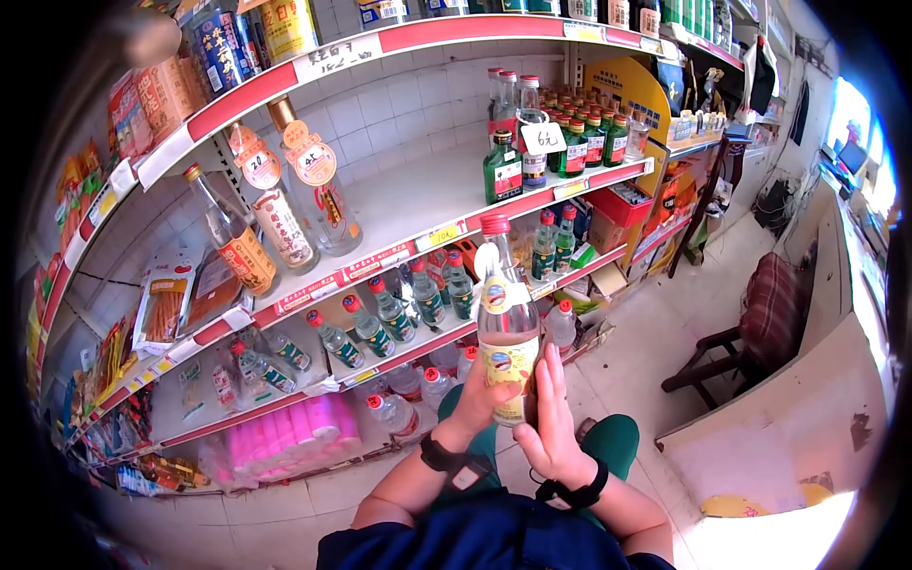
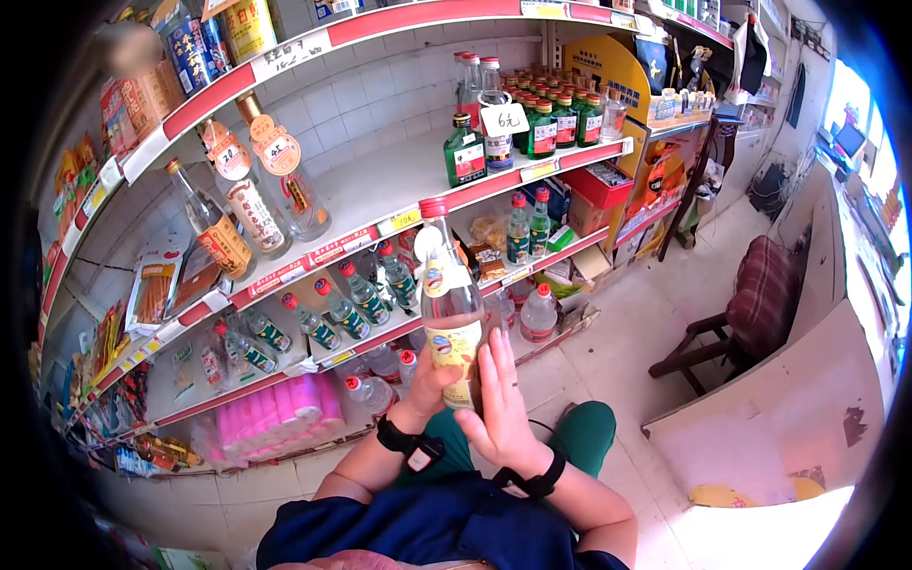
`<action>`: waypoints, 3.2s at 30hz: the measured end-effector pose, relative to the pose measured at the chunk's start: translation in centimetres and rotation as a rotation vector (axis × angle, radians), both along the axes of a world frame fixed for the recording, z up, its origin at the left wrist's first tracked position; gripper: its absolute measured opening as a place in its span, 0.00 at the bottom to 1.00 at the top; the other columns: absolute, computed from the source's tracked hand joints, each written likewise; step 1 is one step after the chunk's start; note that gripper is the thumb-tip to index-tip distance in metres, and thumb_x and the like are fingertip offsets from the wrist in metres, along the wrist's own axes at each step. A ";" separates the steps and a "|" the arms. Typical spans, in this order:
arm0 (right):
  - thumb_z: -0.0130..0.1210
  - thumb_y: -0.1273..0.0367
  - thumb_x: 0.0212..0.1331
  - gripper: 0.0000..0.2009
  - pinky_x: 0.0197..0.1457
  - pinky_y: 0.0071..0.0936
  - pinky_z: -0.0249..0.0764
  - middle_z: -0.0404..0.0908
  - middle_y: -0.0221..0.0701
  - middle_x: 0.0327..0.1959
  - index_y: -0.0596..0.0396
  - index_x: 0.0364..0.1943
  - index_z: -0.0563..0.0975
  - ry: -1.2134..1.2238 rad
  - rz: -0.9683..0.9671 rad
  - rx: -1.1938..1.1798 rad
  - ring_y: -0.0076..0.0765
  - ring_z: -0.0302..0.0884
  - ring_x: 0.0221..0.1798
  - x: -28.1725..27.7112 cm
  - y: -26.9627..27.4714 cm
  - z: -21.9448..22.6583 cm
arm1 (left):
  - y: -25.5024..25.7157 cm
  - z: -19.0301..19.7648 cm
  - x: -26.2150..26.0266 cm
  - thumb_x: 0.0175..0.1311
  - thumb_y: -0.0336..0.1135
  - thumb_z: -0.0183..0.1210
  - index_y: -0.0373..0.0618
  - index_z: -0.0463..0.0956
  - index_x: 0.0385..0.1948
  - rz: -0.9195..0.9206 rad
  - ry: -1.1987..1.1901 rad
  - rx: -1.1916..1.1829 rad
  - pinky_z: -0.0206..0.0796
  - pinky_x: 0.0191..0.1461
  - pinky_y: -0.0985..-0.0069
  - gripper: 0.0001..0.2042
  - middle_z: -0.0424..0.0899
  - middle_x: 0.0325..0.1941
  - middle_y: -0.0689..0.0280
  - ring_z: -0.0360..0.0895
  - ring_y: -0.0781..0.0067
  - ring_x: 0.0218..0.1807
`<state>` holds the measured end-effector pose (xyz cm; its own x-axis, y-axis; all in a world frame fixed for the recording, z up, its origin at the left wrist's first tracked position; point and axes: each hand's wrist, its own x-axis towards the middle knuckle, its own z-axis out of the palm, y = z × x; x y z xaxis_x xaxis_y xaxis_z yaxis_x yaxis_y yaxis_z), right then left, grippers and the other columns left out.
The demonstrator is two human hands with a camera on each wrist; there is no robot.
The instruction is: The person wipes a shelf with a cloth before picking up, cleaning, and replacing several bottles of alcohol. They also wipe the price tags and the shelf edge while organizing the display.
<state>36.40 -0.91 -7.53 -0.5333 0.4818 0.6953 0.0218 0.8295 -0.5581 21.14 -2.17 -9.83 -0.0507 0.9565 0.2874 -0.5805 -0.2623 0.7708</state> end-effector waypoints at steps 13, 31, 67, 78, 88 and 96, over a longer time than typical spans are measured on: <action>0.45 0.57 0.63 0.38 0.72 0.38 0.46 0.49 0.52 0.69 0.67 0.68 0.44 0.177 0.068 -0.409 0.49 0.47 0.73 0.1 1.8 -0.9 | 0.2 -1.9 1.2 0.48 0.30 0.68 0.42 0.57 0.61 0.075 0.201 -0.020 0.65 0.59 0.72 0.37 0.71 0.57 0.63 0.71 0.72 0.57; 0.45 0.58 0.63 0.36 0.73 0.43 0.43 0.40 0.54 0.72 0.64 0.69 0.45 0.073 0.016 -0.179 0.57 0.39 0.75 0.7 0.0 -0.9 | 0.0 -0.4 0.4 0.47 0.30 0.64 0.40 0.63 0.58 -0.089 0.003 -0.076 0.69 0.55 0.73 0.32 0.75 0.53 0.62 0.75 0.70 0.52; 0.53 0.74 0.56 0.28 0.71 0.46 0.51 0.55 0.46 0.69 0.59 0.63 0.63 0.123 -0.005 -0.035 0.57 0.47 0.72 0.7 -1.0 -0.6 | 1.2 2.4 0.4 0.55 0.45 0.60 0.36 0.57 0.61 0.145 -0.086 -0.070 0.67 0.60 0.65 0.35 0.71 0.58 0.54 0.72 0.60 0.58; 0.40 0.60 0.69 0.24 0.42 0.21 0.72 0.74 0.33 0.45 0.55 0.65 0.59 0.340 0.324 -0.930 0.22 0.75 0.40 1.5 0.3 0.0 | 0.3 3.3 2.9 0.46 0.59 0.61 0.36 0.60 0.60 0.189 0.083 0.086 0.57 0.68 0.65 0.43 0.68 0.60 0.54 0.66 0.61 0.63; 0.35 0.59 0.72 0.21 0.57 0.21 0.64 0.74 0.30 0.51 0.60 0.59 0.65 0.499 0.258 -1.149 0.21 0.69 0.52 0.6 0.4 -2.7 | 0.1 2.7 2.5 0.40 0.35 0.70 0.36 0.66 0.54 0.119 0.111 -0.005 0.71 0.49 0.75 0.35 0.77 0.47 0.61 0.78 0.71 0.45; 0.35 0.56 0.71 0.21 0.38 0.16 0.69 0.77 0.29 0.35 0.60 0.49 0.72 0.447 0.105 -1.292 0.19 0.73 0.34 0.9 0.5 -2.6 | 0.1 2.4 1.9 0.41 0.33 0.71 0.38 0.65 0.55 0.075 0.203 -0.008 0.68 0.55 0.74 0.34 0.76 0.50 0.62 0.76 0.72 0.50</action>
